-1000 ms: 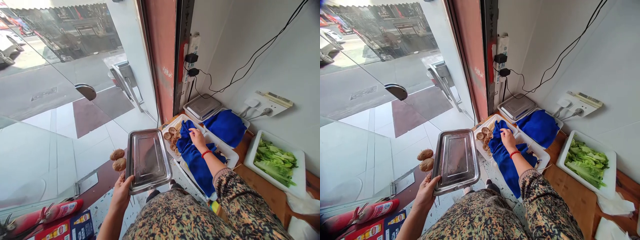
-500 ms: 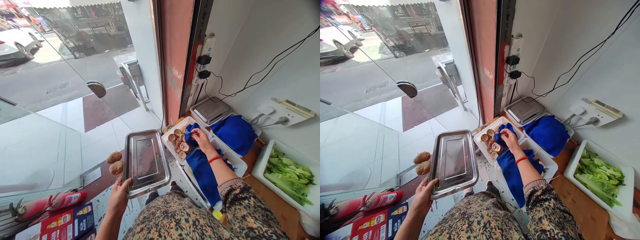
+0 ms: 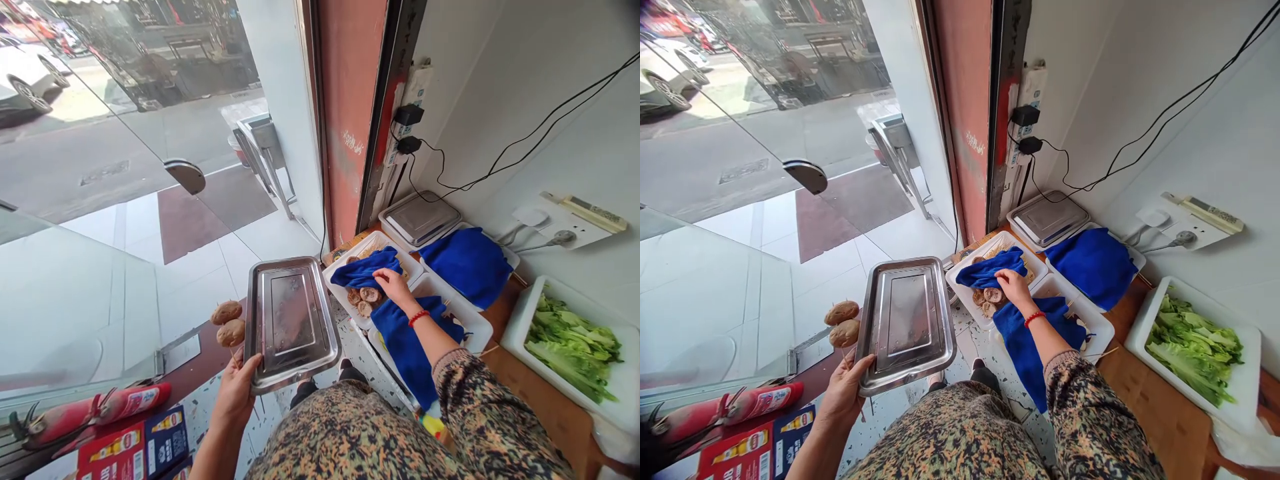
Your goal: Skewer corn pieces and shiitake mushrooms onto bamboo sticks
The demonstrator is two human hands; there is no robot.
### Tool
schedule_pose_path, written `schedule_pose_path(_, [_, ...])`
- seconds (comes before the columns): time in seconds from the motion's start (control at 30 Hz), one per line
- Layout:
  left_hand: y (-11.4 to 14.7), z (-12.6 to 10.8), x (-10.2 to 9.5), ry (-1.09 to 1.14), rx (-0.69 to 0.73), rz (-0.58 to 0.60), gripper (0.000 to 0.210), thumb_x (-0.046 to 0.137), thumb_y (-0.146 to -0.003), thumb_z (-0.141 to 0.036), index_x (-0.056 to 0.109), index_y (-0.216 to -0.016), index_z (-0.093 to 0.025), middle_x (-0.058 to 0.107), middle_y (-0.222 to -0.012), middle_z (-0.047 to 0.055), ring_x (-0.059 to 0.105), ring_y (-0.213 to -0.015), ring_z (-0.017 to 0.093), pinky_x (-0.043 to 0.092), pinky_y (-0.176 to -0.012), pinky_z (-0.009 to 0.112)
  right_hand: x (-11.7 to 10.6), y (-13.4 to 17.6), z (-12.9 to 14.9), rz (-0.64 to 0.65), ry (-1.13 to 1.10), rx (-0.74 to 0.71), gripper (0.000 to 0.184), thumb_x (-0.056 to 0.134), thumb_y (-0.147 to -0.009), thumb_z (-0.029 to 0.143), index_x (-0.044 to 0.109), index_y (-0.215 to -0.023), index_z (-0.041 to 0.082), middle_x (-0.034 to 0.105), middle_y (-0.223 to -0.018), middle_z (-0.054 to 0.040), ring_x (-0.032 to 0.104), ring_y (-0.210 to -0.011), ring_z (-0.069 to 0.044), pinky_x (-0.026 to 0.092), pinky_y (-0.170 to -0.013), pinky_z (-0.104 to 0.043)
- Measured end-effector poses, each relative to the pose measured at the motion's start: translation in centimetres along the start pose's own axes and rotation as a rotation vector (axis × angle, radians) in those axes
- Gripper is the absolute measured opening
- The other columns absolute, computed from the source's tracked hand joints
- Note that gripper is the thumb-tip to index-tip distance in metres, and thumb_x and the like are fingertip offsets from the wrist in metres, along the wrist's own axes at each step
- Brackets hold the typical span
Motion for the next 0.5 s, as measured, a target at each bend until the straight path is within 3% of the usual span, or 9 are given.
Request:
schedule_pose_path(0.1, [-0.3, 0.0, 0.3, -0.023, -0.009, 0.02, 0.065, 0.087, -0.049, -0.023, 0.068, -0.11, -0.015, 0.074, -0.072, 0.001, 0.067, -0.055, 0.017, 0.052, -0.049, 0.023, -0.2, 1.8, -0.9, -0.014, 0.157, -0.026, 0.017, 0.062, -0.075, 0.011, 0.068, -0.086, 0.022, 0.066, -0.095, -0.0051, 0.063, -0.094, -0.022, 0.048, -0.097, -0.041])
schedule_pose_path(0.3, [-0.3, -0.5, 1.3, -0.033, 0.0, 0.033, 0.064, 0.087, -0.047, -0.022, 0.069, -0.109, -0.015, 0.074, -0.07, 0.001, 0.066, -0.055, 0.017, 0.05, -0.046, 0.021, 0.9, 1.6, -1.4, -0.013, 0.315, -0.061, 0.017, 0.052, -0.082, 0.008, 0.062, -0.082, 0.021, 0.061, -0.093, -0.0063, 0.059, -0.095, -0.023, 0.045, -0.095, -0.039])
schedule_pose_path(0.5, [-0.2, -0.4, 1.1, -0.029, -0.009, 0.031, 0.067, 0.087, -0.047, -0.022, 0.068, -0.111, -0.015, 0.074, -0.07, 0.0, 0.066, -0.053, 0.017, 0.051, -0.048, 0.022, -1.0, 2.0, 0.8, 0.122, 0.337, -0.157, 0.021, 0.043, -0.091, 0.016, 0.062, -0.1, 0.021, 0.066, -0.096, -0.0058, 0.062, -0.093, -0.02, 0.048, -0.09, -0.034])
Point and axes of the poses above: each hand's wrist, its own y-axis away from the middle knuckle, its own x-axis out of the palm, z = x × y, the point moved 4 cm from there along -y, towards the middle knuckle
